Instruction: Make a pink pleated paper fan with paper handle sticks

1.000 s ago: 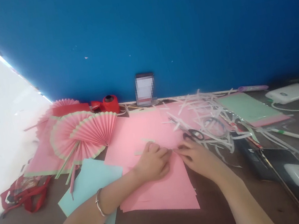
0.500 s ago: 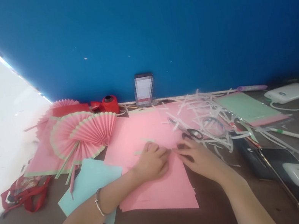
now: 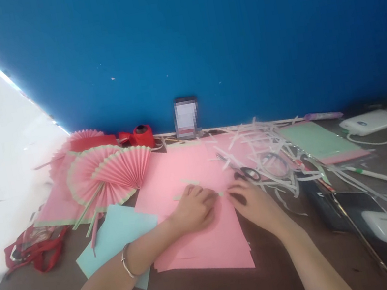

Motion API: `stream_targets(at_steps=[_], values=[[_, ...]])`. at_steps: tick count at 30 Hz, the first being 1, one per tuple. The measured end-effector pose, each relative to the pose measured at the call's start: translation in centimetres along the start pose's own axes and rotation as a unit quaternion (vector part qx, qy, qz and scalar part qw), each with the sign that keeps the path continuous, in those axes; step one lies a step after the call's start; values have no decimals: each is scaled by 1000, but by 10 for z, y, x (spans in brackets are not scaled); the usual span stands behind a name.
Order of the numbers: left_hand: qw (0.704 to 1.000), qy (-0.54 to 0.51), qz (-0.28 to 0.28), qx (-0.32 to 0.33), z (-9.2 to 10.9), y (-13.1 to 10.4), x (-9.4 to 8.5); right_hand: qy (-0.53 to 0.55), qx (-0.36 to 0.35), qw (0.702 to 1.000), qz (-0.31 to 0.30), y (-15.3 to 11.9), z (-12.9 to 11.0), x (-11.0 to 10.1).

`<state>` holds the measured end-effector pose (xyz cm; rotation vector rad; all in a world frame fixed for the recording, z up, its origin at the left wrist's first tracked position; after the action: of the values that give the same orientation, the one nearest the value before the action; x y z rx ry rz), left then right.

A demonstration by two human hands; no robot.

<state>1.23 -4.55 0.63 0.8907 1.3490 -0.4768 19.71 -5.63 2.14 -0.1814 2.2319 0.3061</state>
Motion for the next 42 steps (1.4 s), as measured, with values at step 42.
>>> stream_targets(at_steps=[42], values=[[902,-380,83,-189,-21,1,-4,427,110,890,117,8,-25,21]])
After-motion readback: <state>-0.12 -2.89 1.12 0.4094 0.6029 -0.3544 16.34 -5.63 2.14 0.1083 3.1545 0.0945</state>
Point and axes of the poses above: each hand's wrist, its own y-axis towards the middle knuckle, its own x-axis out of the palm, z = x × y, the point moved 2 cm from there along y, towards the middle knuckle, and after that the axes turned 12 degrees about y, right-handed, at the moved point
